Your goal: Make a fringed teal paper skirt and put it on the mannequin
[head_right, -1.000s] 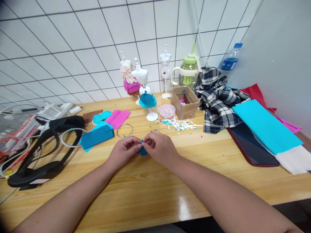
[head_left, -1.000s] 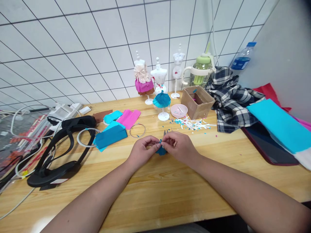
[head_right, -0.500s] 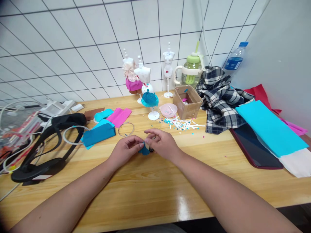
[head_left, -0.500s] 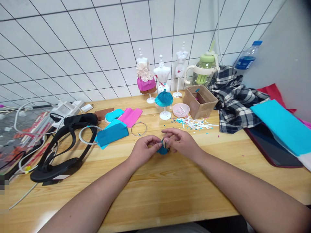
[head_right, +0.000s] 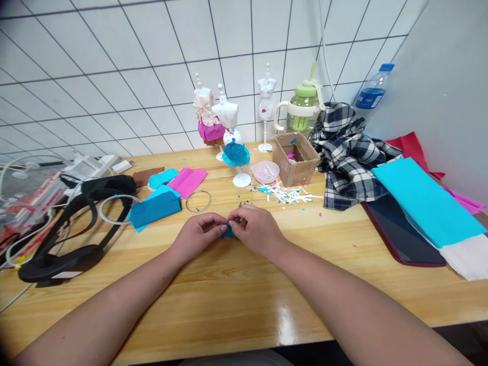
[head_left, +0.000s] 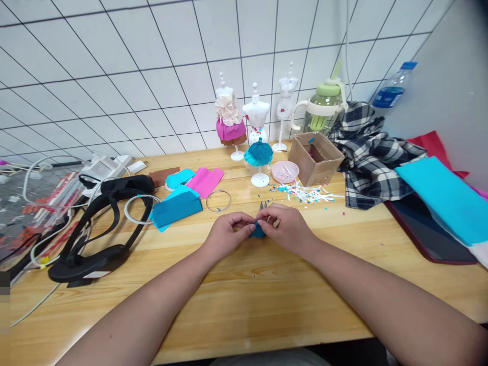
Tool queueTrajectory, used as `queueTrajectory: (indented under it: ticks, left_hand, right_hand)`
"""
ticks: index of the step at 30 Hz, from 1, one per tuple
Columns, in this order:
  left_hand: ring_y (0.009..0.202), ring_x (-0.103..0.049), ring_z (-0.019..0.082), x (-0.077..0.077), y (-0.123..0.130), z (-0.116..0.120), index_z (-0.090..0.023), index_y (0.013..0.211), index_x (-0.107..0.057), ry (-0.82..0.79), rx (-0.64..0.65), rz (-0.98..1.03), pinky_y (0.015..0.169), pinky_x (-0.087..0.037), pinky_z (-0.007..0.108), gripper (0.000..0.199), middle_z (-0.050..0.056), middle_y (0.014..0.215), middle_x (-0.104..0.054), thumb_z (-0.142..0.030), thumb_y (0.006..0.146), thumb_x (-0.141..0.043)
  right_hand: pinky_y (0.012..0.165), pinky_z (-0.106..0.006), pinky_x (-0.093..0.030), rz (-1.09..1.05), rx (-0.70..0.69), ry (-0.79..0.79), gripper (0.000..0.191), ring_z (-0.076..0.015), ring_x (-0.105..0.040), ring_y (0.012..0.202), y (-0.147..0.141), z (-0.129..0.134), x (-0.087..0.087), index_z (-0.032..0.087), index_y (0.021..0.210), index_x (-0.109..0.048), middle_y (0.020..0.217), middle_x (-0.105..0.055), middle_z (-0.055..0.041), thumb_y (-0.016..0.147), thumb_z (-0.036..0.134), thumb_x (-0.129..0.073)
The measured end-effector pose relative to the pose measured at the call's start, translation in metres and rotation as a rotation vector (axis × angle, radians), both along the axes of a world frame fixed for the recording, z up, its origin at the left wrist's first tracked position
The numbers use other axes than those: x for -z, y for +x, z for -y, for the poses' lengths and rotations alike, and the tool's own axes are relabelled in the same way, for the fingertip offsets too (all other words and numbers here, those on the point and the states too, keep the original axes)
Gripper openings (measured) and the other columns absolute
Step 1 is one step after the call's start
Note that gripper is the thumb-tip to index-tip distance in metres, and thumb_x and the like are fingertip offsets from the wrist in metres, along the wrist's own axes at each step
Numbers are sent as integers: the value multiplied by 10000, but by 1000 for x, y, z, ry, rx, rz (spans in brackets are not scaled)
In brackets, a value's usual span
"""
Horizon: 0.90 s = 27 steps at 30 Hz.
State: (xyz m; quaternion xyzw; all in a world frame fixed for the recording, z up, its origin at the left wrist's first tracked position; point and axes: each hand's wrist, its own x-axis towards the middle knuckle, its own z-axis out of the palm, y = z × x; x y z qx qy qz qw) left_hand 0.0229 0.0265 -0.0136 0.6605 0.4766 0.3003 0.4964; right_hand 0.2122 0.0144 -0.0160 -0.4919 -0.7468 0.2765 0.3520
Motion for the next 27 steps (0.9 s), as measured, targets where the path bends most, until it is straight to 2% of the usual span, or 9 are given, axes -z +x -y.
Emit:
queueTrajectory:
  ticks: [3, 7, 9, 12, 14, 21, 24, 27]
  left_hand:
    - [725, -684, 189, 0, 1, -2, -169, 819, -739, -29, -39, 10, 679, -533, 276, 188, 41, 793, -760, -335, 741, -696]
    - [722, -684, 187, 0, 0, -4, -171, 797, -740, -9, -110, 53, 677, -532, 273, 177, 41, 786, -762, -328, 722, -712]
    - [709, -679, 187, -1, 0, -4, -170, 782, -736, -15, -133, 79, 665, -528, 273, 176, 40, 767, -758, -328, 705, -727]
    - [692, -666, 184, -1, -1, -4, -168, 762, -734, -23, -163, 106, 664, -518, 276, 192, 41, 742, -746, -348, 694, -747]
    - [679, -650, 176, 0, -2, -5, -165, 752, -729, -37, -184, 134, 668, -508, 276, 218, 37, 724, -733, -370, 688, -763]
    - [686, -587, 140, 7, -4, -7, -160, 801, -673, -186, -141, 391, 696, -464, 268, 312, 14, 753, -674, -445, 713, -765]
    - [671, -555, 129, 4, -3, -6, -158, 778, -655, -157, -112, 314, 680, -445, 258, 323, 3, 719, -637, -464, 731, -745]
    - [676, -551, 137, 0, -2, -6, -163, 772, -655, -89, -100, 211, 669, -441, 259, 331, 7, 719, -635, -486, 737, -723]
  right_hand:
    - [636, -270, -468, -63, 19, -66, 104, -132, -608, 667, 1, -1, 1, 208, 887, -703, 813, -698, -20, 836, 275, -642]
    - [696, -299, -522, -280, 9, -311, 466, -146, -658, 741, -1, -1, 7, 209, 1201, -581, 1044, -698, -67, 788, 391, -694]
    - [714, -308, -527, -328, -22, -386, 447, -156, -655, 762, -4, -1, 10, 194, 1156, -581, 956, -703, -54, 762, 362, -708]
    - [700, -302, -509, -332, -13, -382, 191, -143, -619, 707, -6, -3, 13, 182, 924, -621, 790, -673, -17, 755, 259, -669]
    - [677, -293, -496, -362, 6, -401, 116, -131, -594, 678, -5, -6, 13, 180, 830, -621, 754, -650, -7, 739, 240, -663]
    - [601, -281, -527, -775, -9, -792, 345, -125, -573, 657, 0, -7, 2, 187, 795, -599, 721, -608, 18, 617, 408, -795]
    - [617, -290, -537, -814, -15, -822, 383, -144, -602, 726, -2, -4, 0, 198, 884, -621, 806, -634, 2, 647, 454, -777]
    - [625, -293, -528, -706, -32, -729, 335, -153, -614, 738, -4, -3, 4, 199, 931, -626, 821, -647, -6, 681, 383, -753]
